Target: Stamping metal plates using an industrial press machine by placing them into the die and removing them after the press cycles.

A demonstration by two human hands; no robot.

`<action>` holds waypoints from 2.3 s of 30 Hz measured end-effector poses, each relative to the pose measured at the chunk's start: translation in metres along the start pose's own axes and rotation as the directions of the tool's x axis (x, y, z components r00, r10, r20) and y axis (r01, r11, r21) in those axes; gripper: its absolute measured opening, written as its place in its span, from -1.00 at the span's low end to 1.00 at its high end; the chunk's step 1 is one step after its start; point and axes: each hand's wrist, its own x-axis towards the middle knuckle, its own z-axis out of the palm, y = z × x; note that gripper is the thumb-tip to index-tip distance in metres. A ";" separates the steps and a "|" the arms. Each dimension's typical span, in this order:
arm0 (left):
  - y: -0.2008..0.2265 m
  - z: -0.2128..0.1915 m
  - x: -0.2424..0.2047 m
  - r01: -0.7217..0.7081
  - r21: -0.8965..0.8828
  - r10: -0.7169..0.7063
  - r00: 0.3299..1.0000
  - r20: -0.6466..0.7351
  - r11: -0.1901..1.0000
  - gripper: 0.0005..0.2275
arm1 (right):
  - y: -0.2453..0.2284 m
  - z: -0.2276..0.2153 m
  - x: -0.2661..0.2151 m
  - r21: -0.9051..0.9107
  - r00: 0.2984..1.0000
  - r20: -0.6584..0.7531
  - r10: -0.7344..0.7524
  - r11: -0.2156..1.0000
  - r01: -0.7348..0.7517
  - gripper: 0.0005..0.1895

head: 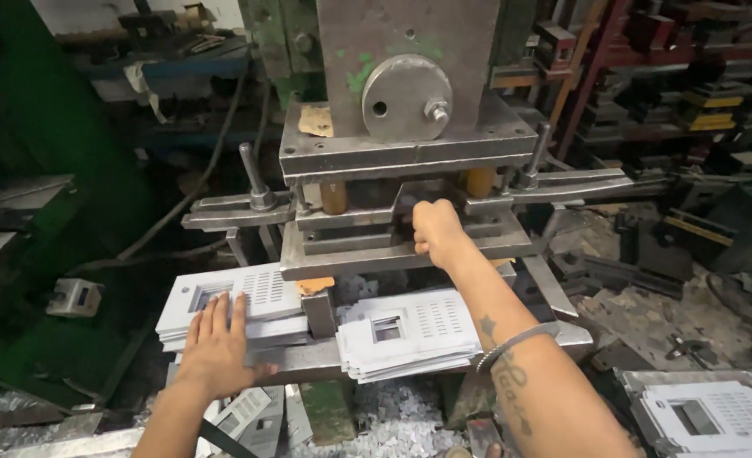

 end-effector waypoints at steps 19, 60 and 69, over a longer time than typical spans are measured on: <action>-0.004 0.013 0.005 -0.030 -0.083 0.021 0.994 -0.103 0.996 0.12 | 0.005 0.001 0.014 0.268 0.975 0.032 0.218 0.938 -0.219 -0.73; -0.077 -0.015 0.071 -0.310 -0.076 0.300 0.946 -0.119 0.948 -0.49 | 0.114 -0.051 -0.203 0.402 0.994 -0.079 0.076 0.915 -0.038 -0.79; -0.039 -0.090 -0.057 -0.054 -0.626 0.254 0.938 0.234 0.778 -0.64 | 0.215 -0.052 -0.200 0.058 0.960 0.051 0.276 0.958 -0.279 -0.64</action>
